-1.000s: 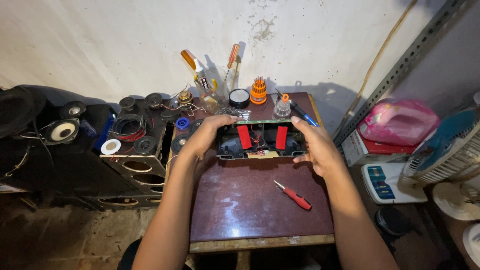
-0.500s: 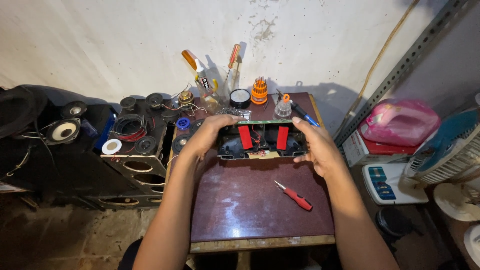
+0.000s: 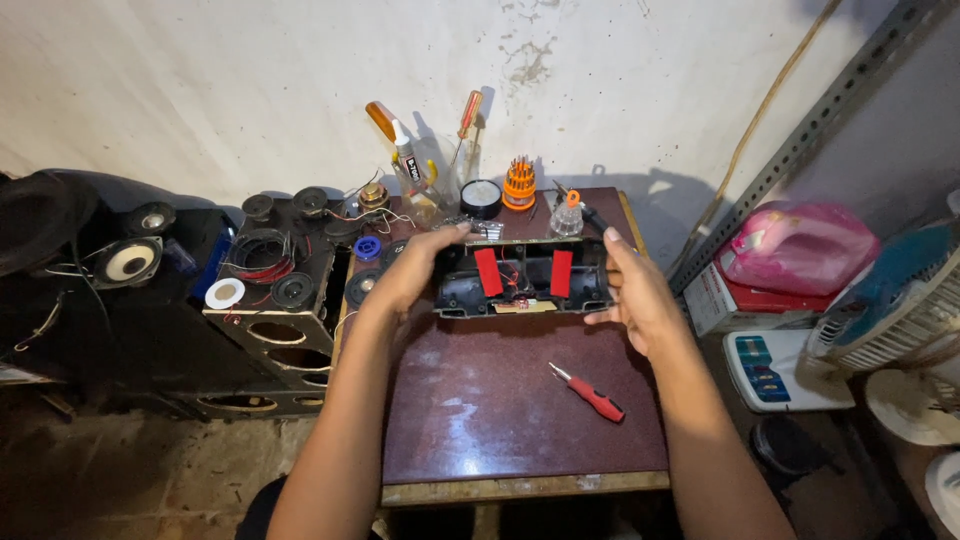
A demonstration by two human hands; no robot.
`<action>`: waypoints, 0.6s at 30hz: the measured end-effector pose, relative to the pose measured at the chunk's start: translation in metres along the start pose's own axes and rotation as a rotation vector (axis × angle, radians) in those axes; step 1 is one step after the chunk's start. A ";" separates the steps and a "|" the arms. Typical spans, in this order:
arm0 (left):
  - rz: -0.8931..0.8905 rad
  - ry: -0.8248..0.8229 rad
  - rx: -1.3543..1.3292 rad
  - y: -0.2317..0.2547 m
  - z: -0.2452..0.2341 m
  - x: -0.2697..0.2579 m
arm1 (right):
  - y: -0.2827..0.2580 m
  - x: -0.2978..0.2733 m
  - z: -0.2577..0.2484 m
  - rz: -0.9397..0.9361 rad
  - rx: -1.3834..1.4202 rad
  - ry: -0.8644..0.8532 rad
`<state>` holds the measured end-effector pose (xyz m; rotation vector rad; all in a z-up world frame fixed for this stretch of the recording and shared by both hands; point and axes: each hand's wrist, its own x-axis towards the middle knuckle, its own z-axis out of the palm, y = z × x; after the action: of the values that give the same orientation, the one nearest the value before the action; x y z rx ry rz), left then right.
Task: The person holds a disassembled electronic device, likely a remote control, and uses a screwdriver to manipulate internal components. They turn the device over to inspect both sides and continue working on the internal wiring and circuitry.
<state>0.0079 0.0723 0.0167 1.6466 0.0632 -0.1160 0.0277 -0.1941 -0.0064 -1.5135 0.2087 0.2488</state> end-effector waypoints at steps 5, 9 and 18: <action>0.157 -0.041 0.136 -0.049 -0.027 0.045 | 0.018 0.014 -0.007 0.005 -0.042 -0.017; 0.382 -0.109 0.443 -0.056 -0.042 0.043 | 0.026 0.019 -0.006 0.005 -0.054 -0.075; 0.025 0.069 0.343 -0.016 -0.019 0.009 | 0.016 0.013 -0.009 -0.029 -0.079 -0.087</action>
<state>0.0154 0.0919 0.0013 1.9934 0.0786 -0.0524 0.0353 -0.2025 -0.0258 -1.5788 0.1087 0.3015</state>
